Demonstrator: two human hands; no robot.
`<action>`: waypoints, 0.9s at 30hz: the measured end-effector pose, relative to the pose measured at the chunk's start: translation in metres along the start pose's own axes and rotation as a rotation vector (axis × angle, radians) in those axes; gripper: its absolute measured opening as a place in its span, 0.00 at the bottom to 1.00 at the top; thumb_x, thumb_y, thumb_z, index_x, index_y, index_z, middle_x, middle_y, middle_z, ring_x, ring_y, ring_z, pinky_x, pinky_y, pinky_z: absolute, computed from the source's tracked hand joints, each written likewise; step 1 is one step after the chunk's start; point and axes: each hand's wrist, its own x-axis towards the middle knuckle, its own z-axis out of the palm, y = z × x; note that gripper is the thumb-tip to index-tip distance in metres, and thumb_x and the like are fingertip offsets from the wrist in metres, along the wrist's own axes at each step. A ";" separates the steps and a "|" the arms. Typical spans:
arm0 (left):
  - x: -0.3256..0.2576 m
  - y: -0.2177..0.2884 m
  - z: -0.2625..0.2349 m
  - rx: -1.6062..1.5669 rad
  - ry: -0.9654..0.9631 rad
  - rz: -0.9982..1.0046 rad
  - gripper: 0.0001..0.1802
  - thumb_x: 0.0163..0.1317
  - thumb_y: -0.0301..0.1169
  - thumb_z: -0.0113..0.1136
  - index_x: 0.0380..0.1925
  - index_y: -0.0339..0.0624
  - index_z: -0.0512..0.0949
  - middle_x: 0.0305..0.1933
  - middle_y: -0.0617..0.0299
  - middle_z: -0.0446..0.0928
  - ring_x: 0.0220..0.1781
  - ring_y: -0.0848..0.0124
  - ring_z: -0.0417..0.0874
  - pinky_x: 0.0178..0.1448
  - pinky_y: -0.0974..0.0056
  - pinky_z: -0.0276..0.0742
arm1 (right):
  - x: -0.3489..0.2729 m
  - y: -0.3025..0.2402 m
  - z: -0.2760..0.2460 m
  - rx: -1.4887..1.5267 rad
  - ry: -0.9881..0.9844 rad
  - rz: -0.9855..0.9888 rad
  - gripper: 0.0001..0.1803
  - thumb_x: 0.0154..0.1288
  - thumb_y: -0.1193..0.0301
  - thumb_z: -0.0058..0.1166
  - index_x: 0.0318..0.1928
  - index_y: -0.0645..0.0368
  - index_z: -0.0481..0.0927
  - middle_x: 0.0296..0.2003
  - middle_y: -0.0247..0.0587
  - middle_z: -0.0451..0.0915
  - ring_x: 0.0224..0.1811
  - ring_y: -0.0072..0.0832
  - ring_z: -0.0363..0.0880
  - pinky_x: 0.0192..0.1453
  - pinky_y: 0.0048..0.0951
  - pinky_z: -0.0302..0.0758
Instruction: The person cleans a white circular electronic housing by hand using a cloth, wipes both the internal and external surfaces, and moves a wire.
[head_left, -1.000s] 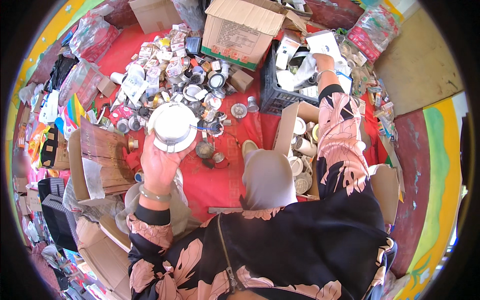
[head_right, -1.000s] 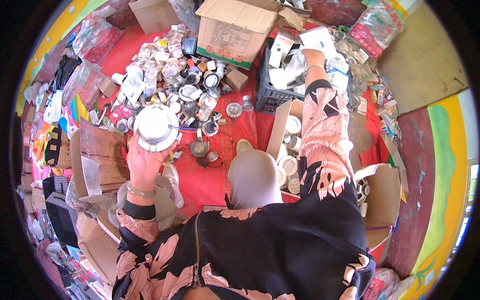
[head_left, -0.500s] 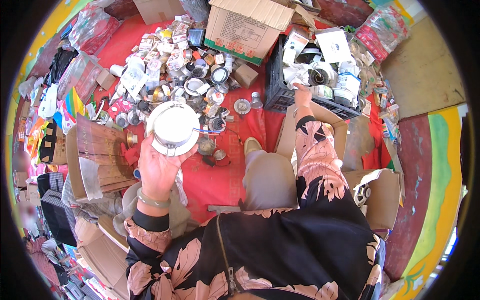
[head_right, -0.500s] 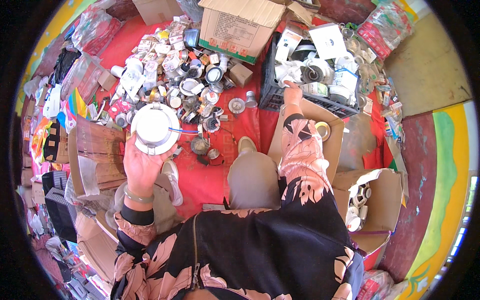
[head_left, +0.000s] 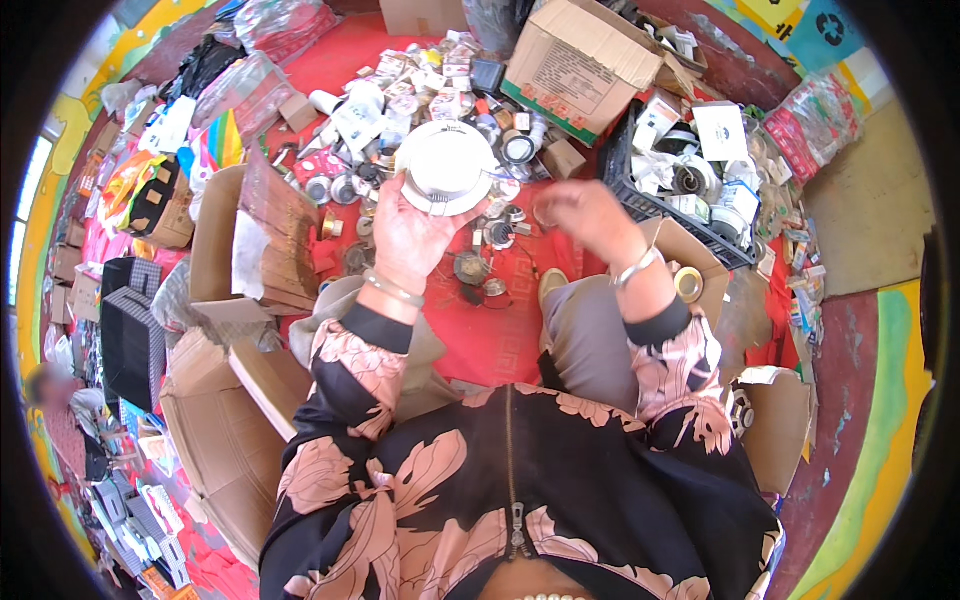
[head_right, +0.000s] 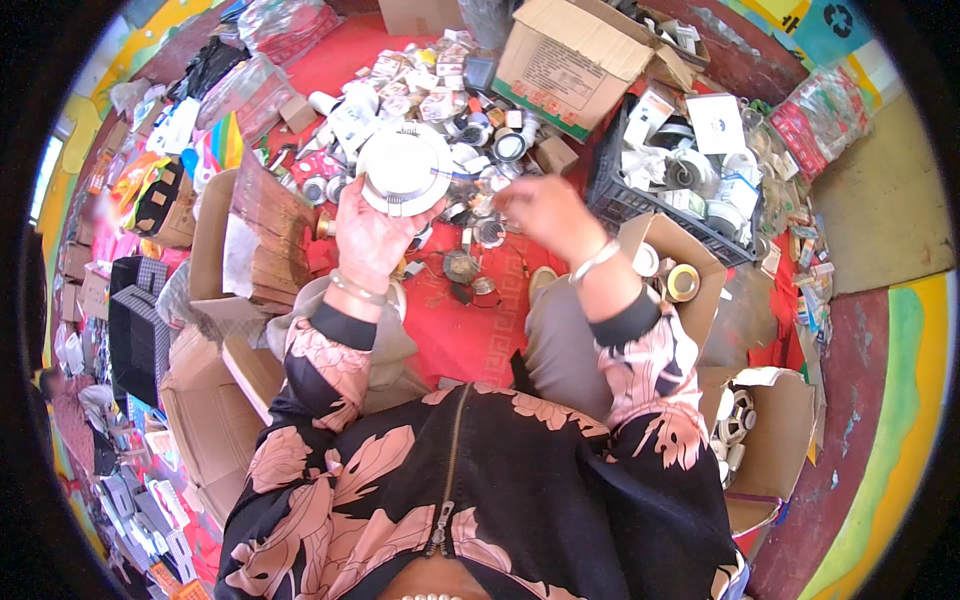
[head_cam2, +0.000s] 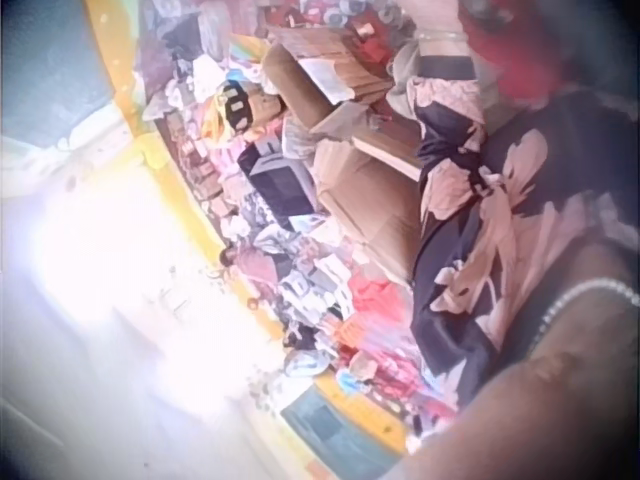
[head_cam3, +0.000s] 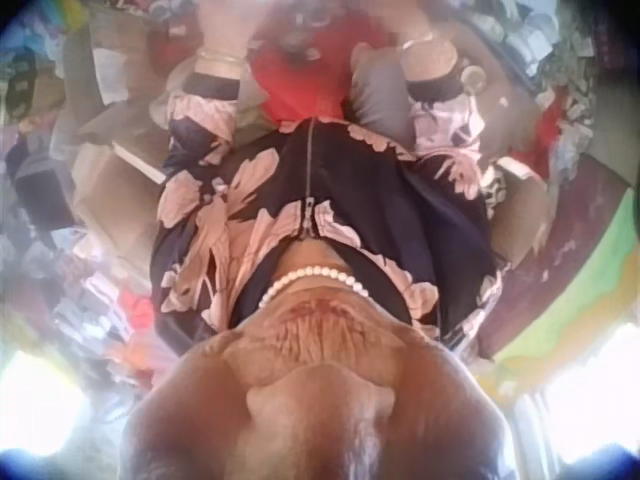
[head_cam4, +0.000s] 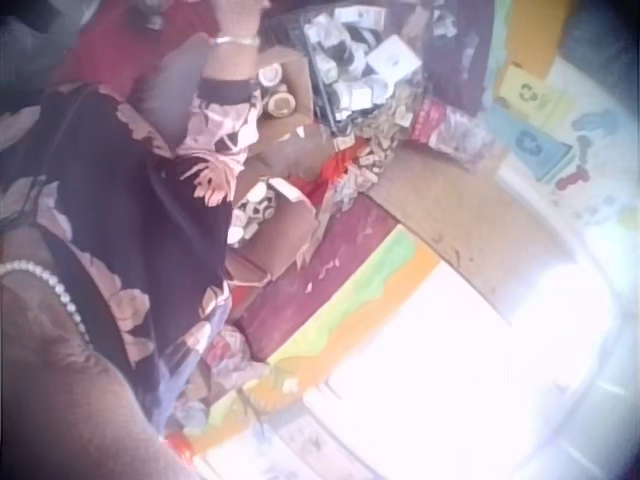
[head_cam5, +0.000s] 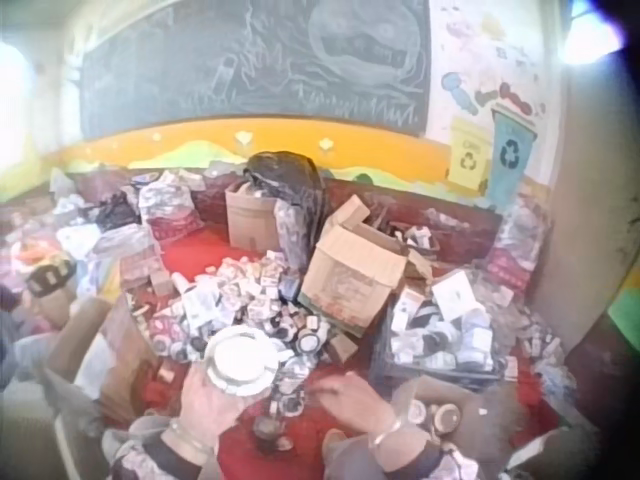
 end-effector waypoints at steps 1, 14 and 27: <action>0.000 0.003 0.000 0.005 -0.050 0.022 0.32 0.61 0.47 0.44 0.62 0.42 0.60 0.63 0.49 0.64 0.63 0.48 0.66 0.62 0.38 0.64 | -0.003 0.012 0.016 -0.170 -0.102 -0.448 0.14 0.57 0.67 0.49 0.41 0.60 0.80 0.28 0.44 0.81 0.30 0.31 0.81 0.36 0.28 0.75; -0.024 0.045 0.028 -0.153 -0.095 0.139 0.30 0.63 0.46 0.46 0.62 0.44 0.60 0.66 0.49 0.60 0.67 0.46 0.60 0.64 0.33 0.57 | -0.065 -0.034 0.202 0.004 -0.254 -0.258 0.19 0.56 0.66 0.56 0.47 0.60 0.71 0.36 0.52 0.79 0.41 0.49 0.77 0.44 0.39 0.74; -0.125 0.057 0.050 0.054 -0.014 0.202 0.29 0.67 0.48 0.39 0.64 0.46 0.57 0.67 0.50 0.59 0.67 0.47 0.61 0.64 0.33 0.58 | -0.114 -0.029 0.007 1.155 0.227 -0.150 0.04 0.61 0.76 0.45 0.37 0.58 0.72 0.36 0.36 0.77 0.36 0.23 0.77 0.42 0.24 0.75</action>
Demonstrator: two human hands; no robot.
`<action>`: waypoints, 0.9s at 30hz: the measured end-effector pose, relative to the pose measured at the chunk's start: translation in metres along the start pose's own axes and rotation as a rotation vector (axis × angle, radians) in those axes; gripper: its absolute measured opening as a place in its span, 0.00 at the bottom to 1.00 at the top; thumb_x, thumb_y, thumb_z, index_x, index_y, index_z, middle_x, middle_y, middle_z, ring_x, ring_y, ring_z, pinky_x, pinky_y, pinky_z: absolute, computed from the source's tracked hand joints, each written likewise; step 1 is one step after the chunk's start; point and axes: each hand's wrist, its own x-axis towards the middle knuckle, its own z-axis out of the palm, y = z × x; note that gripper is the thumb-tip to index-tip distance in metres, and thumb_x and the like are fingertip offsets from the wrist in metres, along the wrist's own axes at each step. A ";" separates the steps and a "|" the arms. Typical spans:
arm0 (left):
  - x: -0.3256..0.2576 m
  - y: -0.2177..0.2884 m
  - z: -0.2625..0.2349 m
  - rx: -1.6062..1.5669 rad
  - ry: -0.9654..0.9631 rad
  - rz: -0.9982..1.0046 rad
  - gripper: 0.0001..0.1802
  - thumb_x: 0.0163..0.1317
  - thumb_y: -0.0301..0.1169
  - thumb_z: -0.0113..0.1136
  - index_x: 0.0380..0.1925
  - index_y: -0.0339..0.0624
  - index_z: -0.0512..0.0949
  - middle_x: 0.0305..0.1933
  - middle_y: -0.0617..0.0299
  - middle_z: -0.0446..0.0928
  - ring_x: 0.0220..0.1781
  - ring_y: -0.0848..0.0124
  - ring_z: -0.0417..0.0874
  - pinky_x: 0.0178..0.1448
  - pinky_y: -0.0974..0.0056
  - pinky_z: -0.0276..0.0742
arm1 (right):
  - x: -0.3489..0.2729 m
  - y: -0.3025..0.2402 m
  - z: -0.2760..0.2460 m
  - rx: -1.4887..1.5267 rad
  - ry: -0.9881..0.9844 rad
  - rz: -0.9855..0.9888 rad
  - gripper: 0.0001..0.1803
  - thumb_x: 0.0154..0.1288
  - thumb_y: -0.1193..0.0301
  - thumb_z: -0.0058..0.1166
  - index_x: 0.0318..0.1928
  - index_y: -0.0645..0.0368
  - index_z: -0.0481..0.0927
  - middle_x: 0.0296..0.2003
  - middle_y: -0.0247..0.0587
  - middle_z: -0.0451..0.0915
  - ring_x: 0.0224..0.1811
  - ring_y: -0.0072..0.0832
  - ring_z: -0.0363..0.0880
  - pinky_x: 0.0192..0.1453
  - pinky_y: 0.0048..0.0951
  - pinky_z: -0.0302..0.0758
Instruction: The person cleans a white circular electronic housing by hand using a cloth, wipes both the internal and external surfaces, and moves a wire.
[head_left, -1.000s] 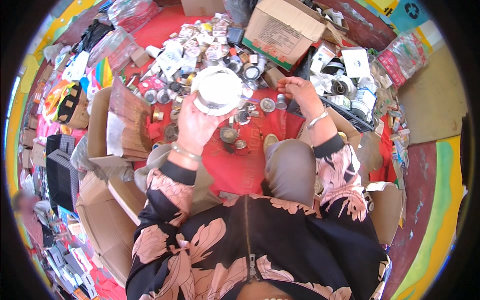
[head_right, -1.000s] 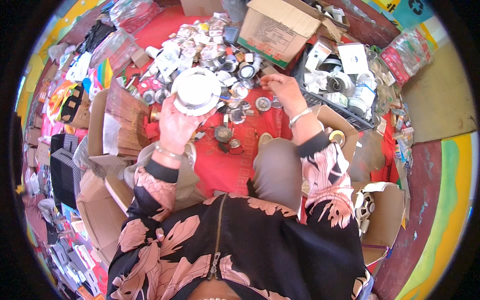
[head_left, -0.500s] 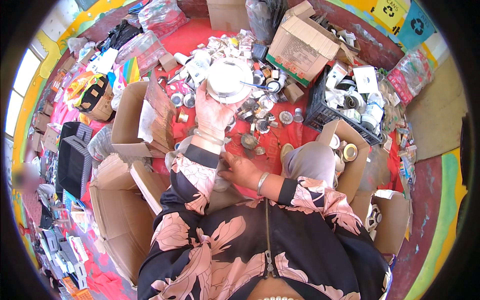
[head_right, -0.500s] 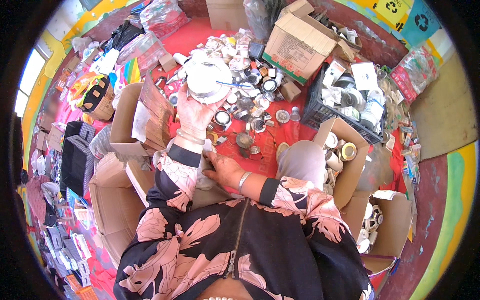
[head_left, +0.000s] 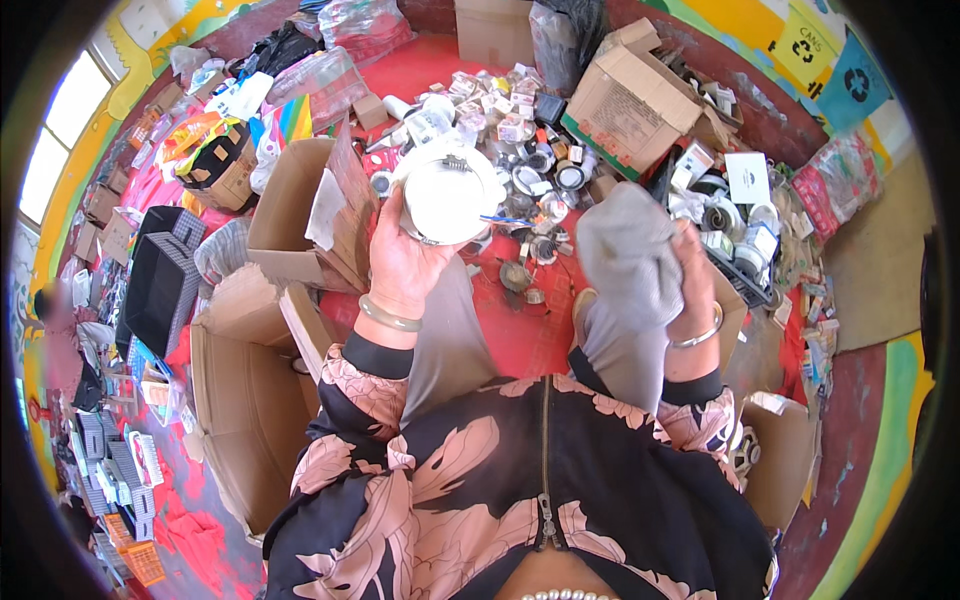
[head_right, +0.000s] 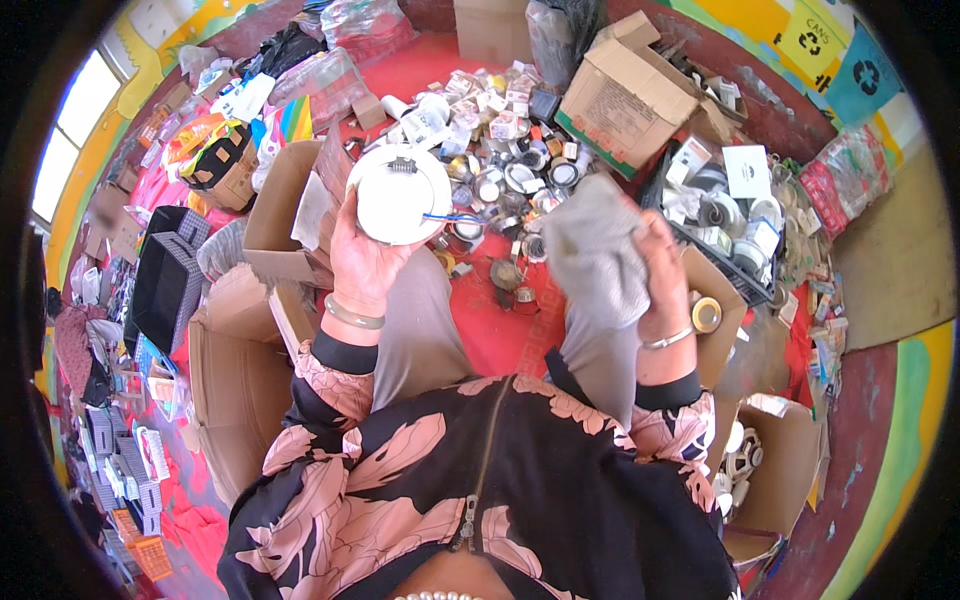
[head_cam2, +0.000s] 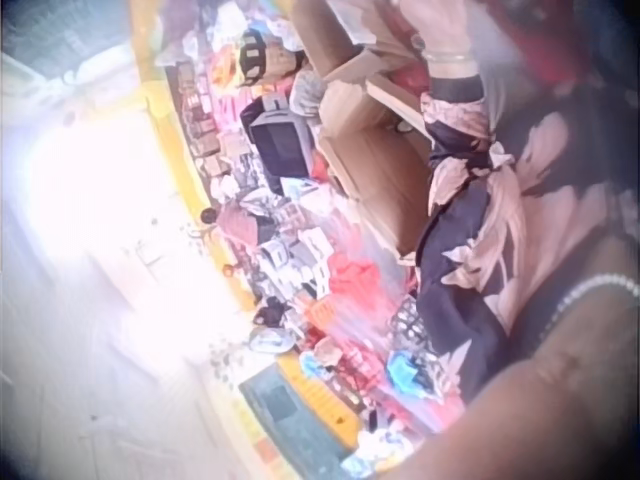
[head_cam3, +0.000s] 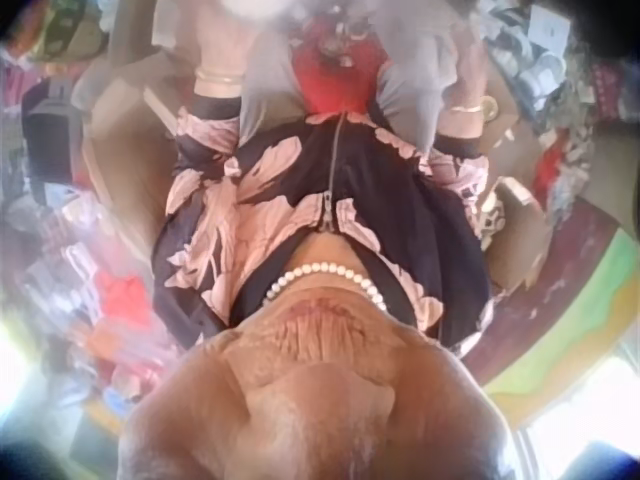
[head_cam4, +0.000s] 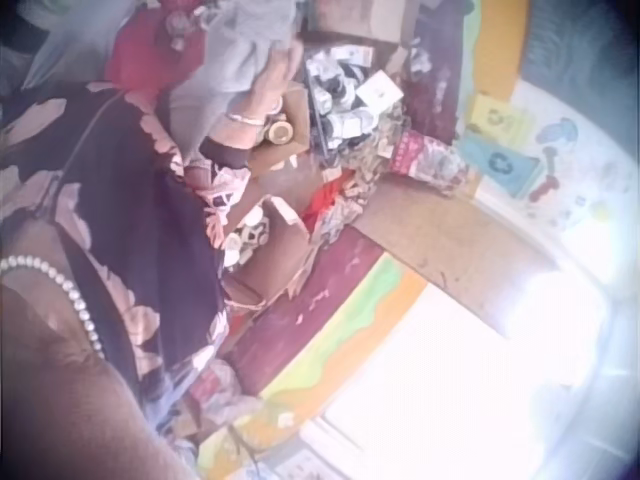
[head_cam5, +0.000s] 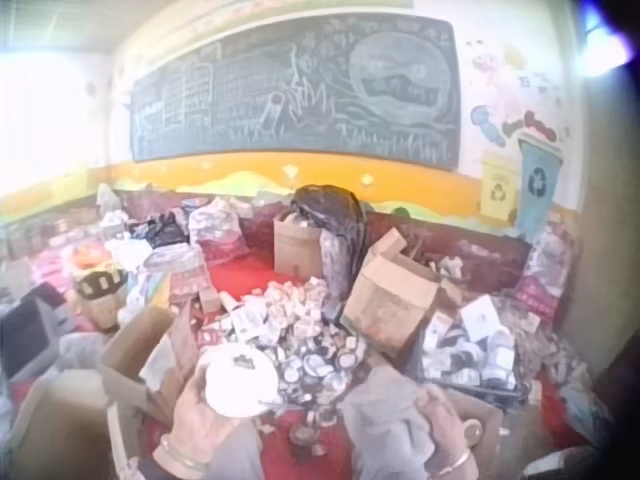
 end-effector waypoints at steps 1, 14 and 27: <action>-0.008 -0.005 0.001 -0.012 0.012 -0.016 0.29 0.67 0.48 0.39 0.64 0.46 0.57 0.67 0.50 0.59 0.67 0.47 0.61 0.64 0.33 0.58 | -0.003 -0.014 0.004 -0.015 0.012 -0.056 0.02 0.62 0.75 0.44 0.35 0.57 0.71 0.35 0.37 0.78 0.36 0.23 0.77 0.41 0.24 0.76; -0.053 -0.070 0.039 0.032 -0.046 -0.167 0.26 0.69 0.41 0.39 0.61 0.37 0.59 0.61 0.51 0.67 0.62 0.58 0.69 0.64 0.51 0.68 | -0.044 0.029 0.070 -0.076 -0.232 -0.027 0.24 0.61 0.82 0.51 0.57 0.57 0.64 0.45 0.35 0.74 0.45 0.21 0.71 0.52 0.22 0.70; -0.058 -0.054 0.029 0.214 -0.137 -0.310 0.28 0.66 0.37 0.47 0.61 0.32 0.57 0.60 0.47 0.67 0.61 0.54 0.71 0.61 0.46 0.69 | -0.049 0.010 0.063 -0.007 -0.259 0.092 0.23 0.57 0.83 0.51 0.56 0.66 0.71 0.46 0.39 0.78 0.45 0.21 0.76 0.50 0.22 0.73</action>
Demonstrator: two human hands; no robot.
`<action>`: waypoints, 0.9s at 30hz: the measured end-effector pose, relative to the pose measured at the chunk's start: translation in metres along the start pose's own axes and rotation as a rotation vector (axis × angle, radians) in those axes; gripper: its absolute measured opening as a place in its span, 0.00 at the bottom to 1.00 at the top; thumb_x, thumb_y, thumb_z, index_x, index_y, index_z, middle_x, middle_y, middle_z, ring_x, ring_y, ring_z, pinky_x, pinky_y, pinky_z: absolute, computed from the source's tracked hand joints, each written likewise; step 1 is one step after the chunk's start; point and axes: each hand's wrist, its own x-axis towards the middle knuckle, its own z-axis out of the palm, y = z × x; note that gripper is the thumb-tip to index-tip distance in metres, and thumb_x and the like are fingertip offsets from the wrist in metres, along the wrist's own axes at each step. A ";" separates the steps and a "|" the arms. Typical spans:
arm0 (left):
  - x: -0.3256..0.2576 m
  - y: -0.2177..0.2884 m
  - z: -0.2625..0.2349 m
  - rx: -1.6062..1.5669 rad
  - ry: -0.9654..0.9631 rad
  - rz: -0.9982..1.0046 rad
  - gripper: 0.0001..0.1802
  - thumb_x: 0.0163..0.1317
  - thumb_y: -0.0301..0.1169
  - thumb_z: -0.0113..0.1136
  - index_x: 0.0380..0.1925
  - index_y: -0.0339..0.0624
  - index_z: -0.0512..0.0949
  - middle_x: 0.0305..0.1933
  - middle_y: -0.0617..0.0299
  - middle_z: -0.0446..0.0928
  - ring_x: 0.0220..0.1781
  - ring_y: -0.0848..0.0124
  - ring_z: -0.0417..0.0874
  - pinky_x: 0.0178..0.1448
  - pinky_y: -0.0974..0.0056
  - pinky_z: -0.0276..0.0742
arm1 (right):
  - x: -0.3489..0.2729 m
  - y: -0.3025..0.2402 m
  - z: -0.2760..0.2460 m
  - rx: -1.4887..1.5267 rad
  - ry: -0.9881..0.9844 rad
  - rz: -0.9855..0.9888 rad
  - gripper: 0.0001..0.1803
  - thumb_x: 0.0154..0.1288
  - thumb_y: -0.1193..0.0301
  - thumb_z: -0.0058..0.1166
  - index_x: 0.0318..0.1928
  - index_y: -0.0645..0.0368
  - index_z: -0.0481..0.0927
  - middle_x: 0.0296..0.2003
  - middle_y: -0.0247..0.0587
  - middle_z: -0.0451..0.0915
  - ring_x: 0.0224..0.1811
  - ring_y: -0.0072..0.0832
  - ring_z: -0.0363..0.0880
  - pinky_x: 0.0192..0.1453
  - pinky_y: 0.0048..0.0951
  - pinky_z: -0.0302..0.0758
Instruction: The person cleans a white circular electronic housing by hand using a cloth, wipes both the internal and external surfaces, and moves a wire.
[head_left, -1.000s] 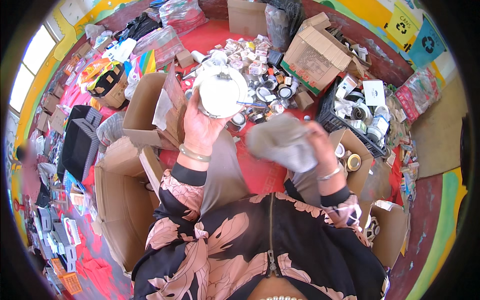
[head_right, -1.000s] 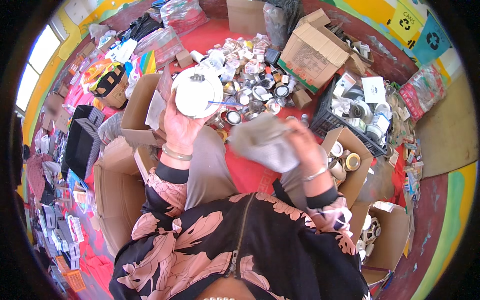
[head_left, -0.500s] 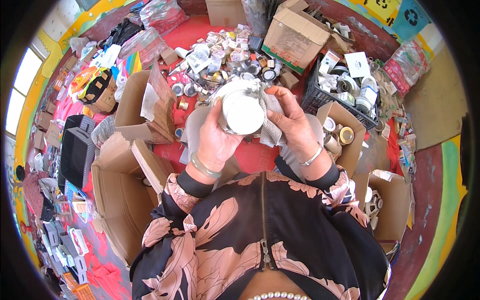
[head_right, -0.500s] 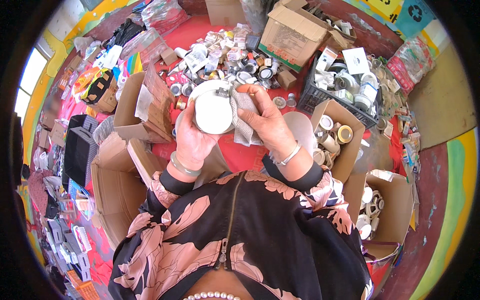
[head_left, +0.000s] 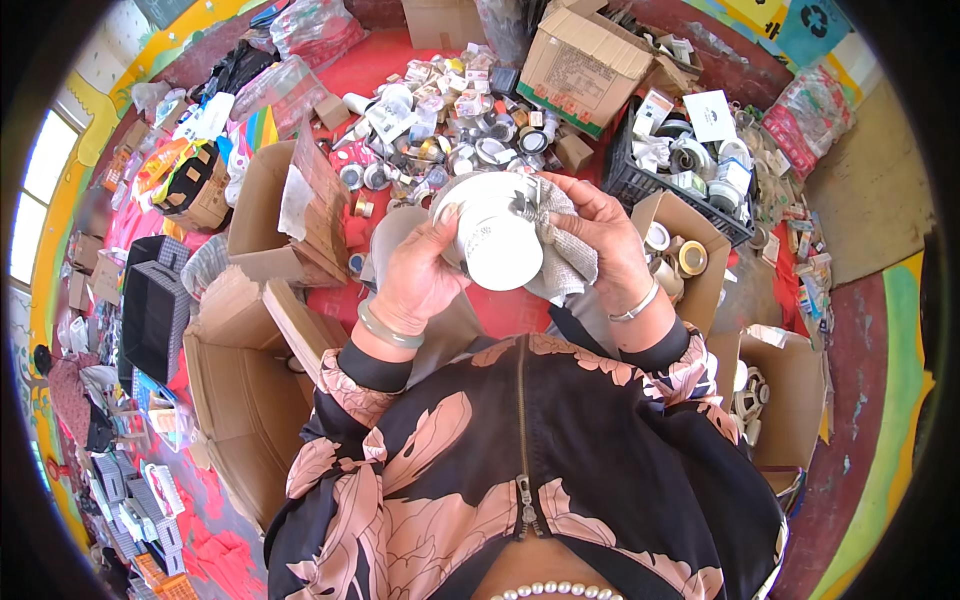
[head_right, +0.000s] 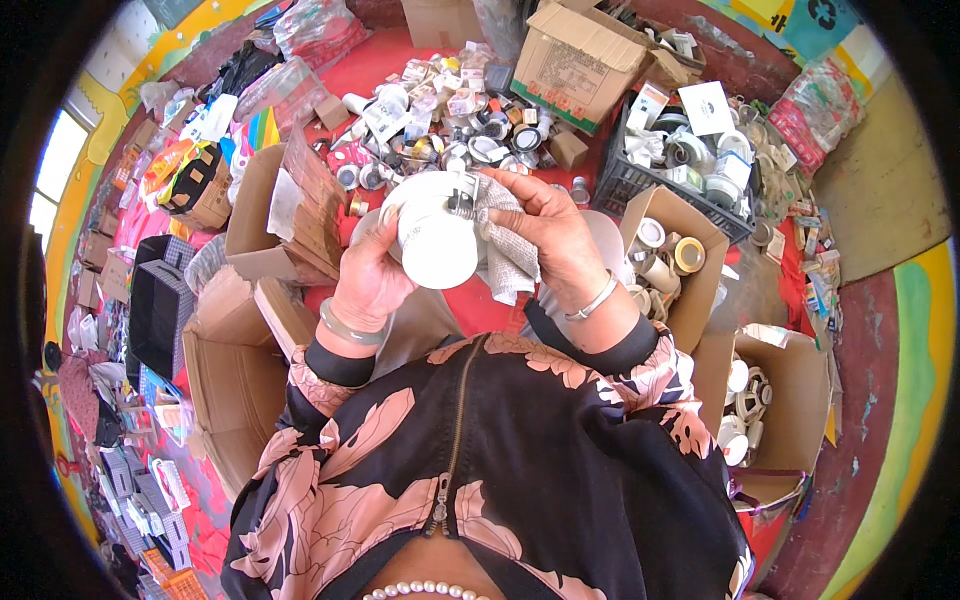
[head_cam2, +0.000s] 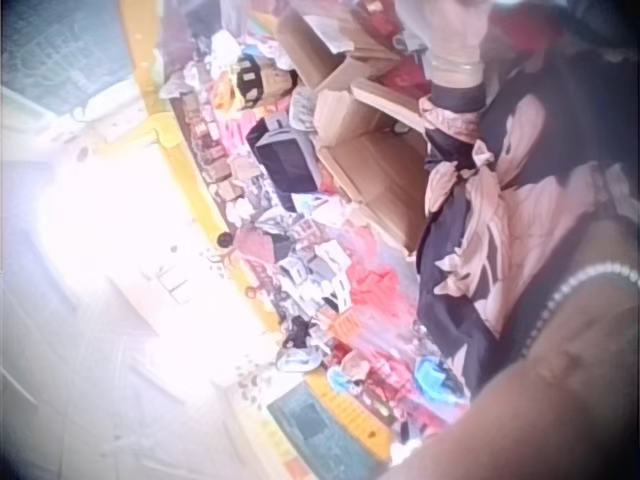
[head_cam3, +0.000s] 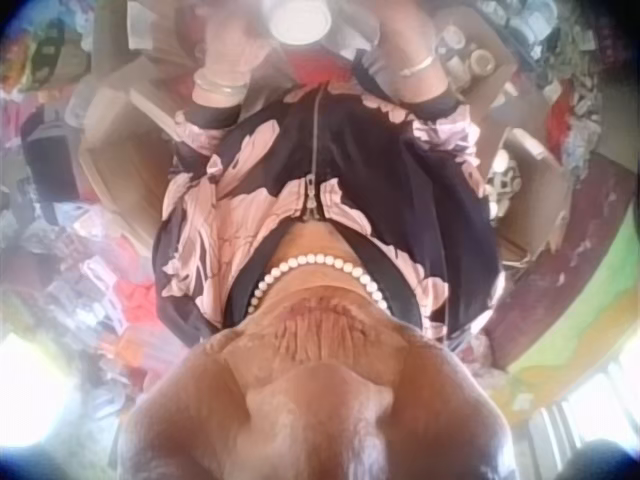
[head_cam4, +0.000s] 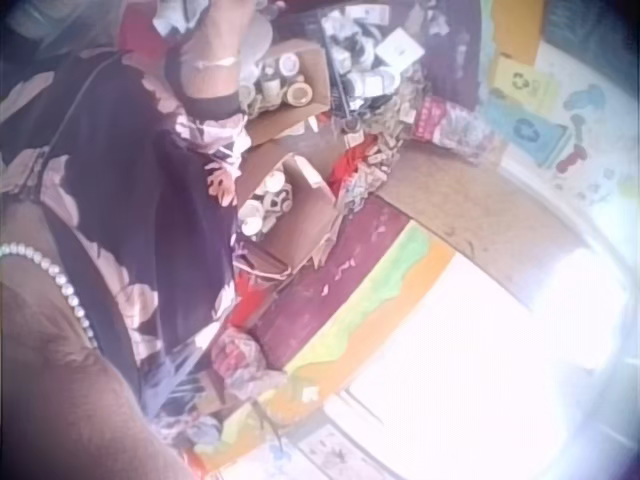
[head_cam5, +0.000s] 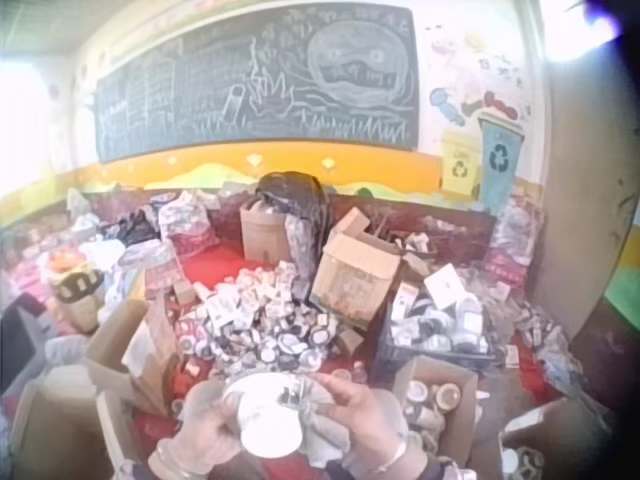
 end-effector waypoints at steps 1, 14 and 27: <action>-0.001 0.000 -0.001 -0.003 0.026 -0.005 0.29 0.65 0.37 0.49 0.62 0.31 0.57 0.60 0.47 0.67 0.60 0.53 0.71 0.62 0.46 0.69 | -0.001 -0.002 0.001 -0.016 -0.003 0.005 0.23 0.57 0.83 0.52 0.56 0.66 0.71 0.46 0.38 0.78 0.45 0.21 0.76 0.50 0.22 0.73; 0.003 -0.001 -0.015 0.194 0.171 -0.194 0.21 0.66 0.35 0.49 0.54 0.31 0.68 0.50 0.55 0.75 0.49 0.67 0.78 0.51 0.61 0.76 | 0.019 -0.035 -0.028 -0.435 0.147 -0.186 0.21 0.65 0.69 0.50 0.57 0.63 0.69 0.46 0.42 0.77 0.45 0.29 0.77 0.51 0.27 0.72; 0.007 -0.012 -0.008 0.301 0.191 -0.181 0.19 0.64 0.34 0.53 0.48 0.29 0.74 0.41 0.57 0.78 0.41 0.70 0.80 0.45 0.66 0.76 | 0.030 0.002 -0.039 -0.701 -0.264 0.153 0.19 0.58 0.70 0.59 0.50 0.63 0.76 0.39 0.36 0.81 0.39 0.17 0.75 0.45 0.21 0.71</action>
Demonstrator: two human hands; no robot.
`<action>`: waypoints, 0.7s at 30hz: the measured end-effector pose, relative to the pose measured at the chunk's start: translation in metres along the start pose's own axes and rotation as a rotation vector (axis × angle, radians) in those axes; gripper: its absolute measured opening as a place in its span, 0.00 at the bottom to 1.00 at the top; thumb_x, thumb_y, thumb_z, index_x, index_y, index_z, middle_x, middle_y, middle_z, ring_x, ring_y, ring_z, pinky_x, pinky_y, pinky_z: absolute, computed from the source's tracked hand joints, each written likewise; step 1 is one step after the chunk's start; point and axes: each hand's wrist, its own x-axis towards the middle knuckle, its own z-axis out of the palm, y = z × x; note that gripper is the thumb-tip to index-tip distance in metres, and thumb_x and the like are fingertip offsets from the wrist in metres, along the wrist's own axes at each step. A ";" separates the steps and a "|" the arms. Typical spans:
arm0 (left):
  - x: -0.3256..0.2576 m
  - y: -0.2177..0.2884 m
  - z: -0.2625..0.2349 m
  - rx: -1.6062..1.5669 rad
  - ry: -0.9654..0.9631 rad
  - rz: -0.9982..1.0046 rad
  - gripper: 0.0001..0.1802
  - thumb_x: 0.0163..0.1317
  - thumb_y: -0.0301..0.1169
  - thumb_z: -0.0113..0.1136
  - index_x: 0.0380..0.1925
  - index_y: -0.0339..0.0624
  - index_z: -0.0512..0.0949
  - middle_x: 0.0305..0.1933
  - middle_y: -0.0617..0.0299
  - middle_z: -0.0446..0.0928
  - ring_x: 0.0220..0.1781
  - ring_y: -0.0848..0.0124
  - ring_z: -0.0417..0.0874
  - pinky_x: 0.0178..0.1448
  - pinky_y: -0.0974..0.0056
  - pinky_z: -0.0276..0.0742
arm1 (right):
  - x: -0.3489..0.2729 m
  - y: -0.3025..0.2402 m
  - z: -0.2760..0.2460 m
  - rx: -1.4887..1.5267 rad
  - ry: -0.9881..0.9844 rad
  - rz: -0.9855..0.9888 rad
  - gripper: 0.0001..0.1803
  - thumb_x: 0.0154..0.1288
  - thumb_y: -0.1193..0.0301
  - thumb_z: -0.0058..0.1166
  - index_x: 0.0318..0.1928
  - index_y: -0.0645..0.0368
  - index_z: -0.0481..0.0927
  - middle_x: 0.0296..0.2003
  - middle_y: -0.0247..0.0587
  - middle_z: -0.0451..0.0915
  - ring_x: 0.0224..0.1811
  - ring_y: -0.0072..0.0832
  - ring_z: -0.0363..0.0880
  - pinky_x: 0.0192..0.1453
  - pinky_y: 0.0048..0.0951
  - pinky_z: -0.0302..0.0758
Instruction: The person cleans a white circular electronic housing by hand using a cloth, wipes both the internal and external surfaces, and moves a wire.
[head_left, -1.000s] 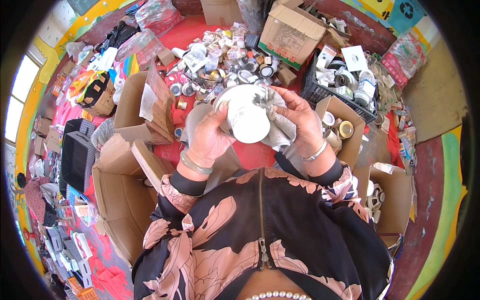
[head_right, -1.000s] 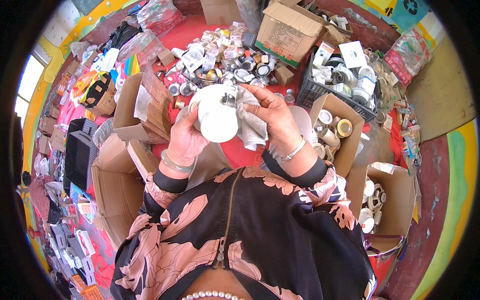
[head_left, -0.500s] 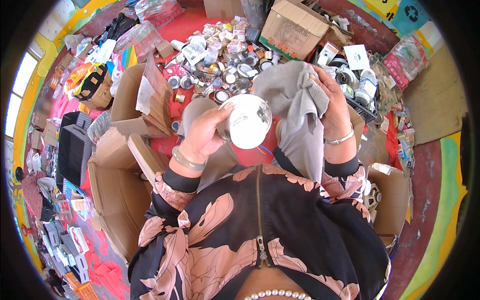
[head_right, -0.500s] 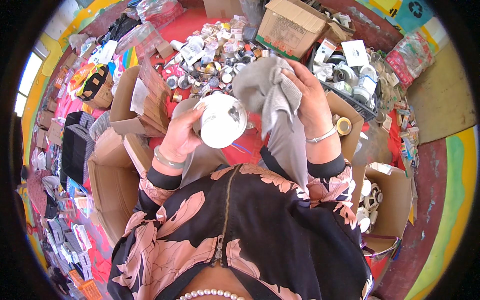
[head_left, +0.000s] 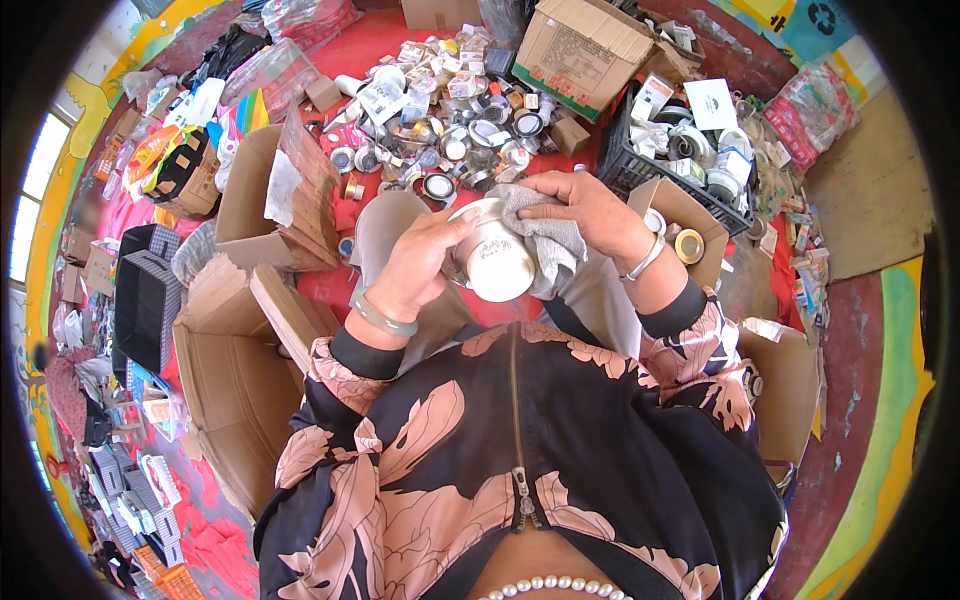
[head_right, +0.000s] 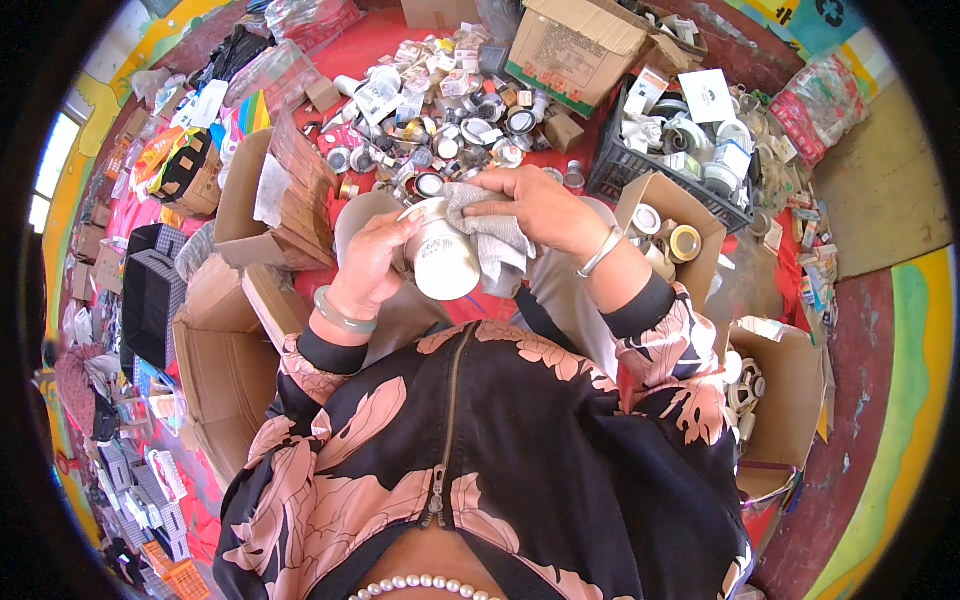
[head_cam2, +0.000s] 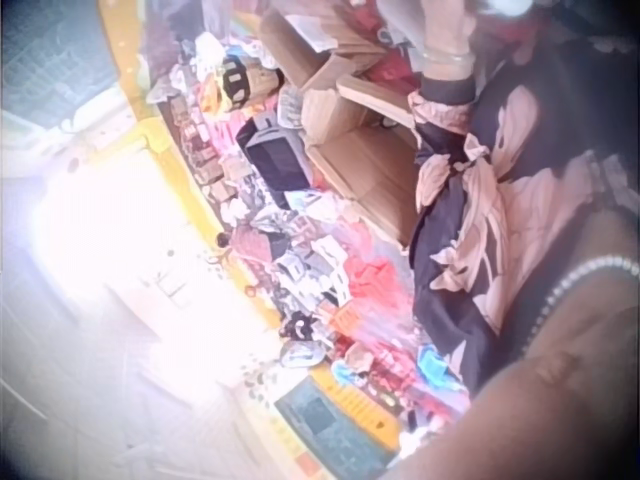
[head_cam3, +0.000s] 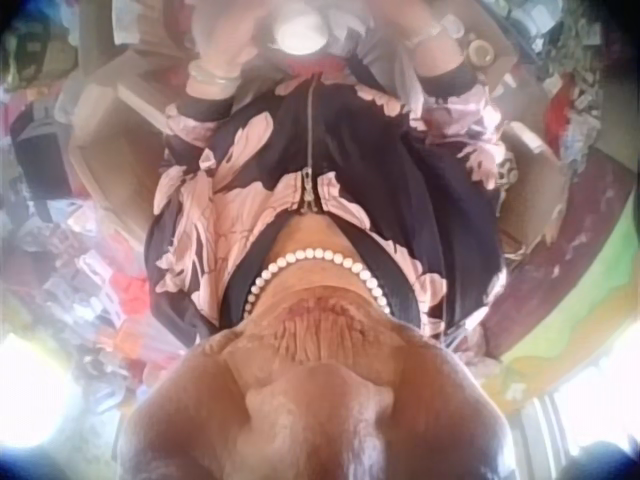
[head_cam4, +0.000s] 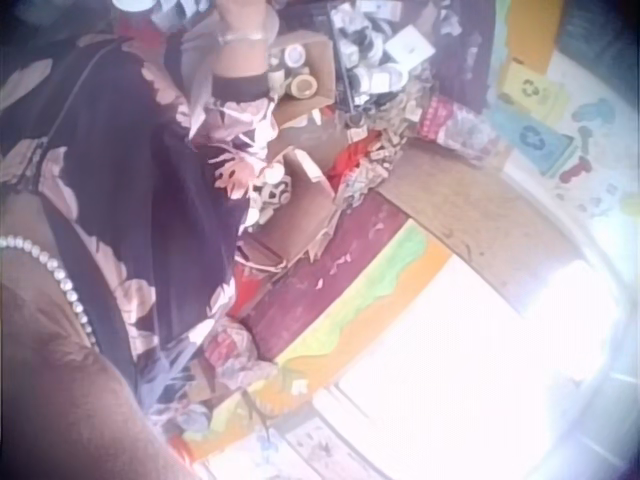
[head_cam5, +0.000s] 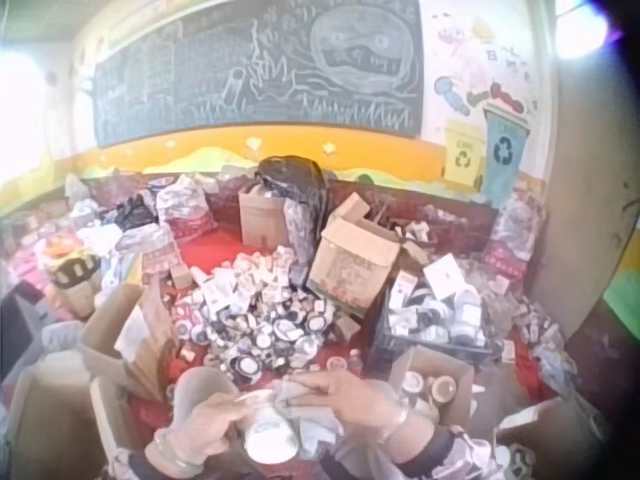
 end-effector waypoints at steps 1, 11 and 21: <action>0.000 0.000 0.000 0.000 -0.004 0.004 0.19 0.63 0.34 0.53 0.48 0.29 0.74 0.41 0.57 0.78 0.41 0.70 0.80 0.45 0.66 0.76 | -0.001 -0.001 0.001 0.030 -0.005 0.015 0.19 0.58 0.70 0.59 0.49 0.63 0.76 0.38 0.36 0.81 0.39 0.17 0.75 0.44 0.21 0.71; 0.013 0.015 0.003 0.450 -0.038 -0.148 0.18 0.63 0.39 0.55 0.39 0.32 0.78 0.36 0.57 0.79 0.39 0.74 0.78 0.46 0.67 0.74 | -0.003 -0.016 0.013 -0.204 0.012 -0.097 0.15 0.57 0.73 0.57 0.45 0.65 0.76 0.35 0.42 0.80 0.39 0.23 0.77 0.45 0.25 0.72; 0.028 -0.003 0.002 -0.121 -0.122 0.318 0.35 0.56 0.42 0.64 0.56 0.30 0.64 0.54 0.54 0.72 0.57 0.68 0.73 0.63 0.62 0.66 | 0.012 0.029 0.018 0.516 0.614 -0.079 0.12 0.61 0.76 0.53 0.45 0.66 0.75 0.35 0.36 0.79 0.34 0.21 0.74 0.38 0.22 0.72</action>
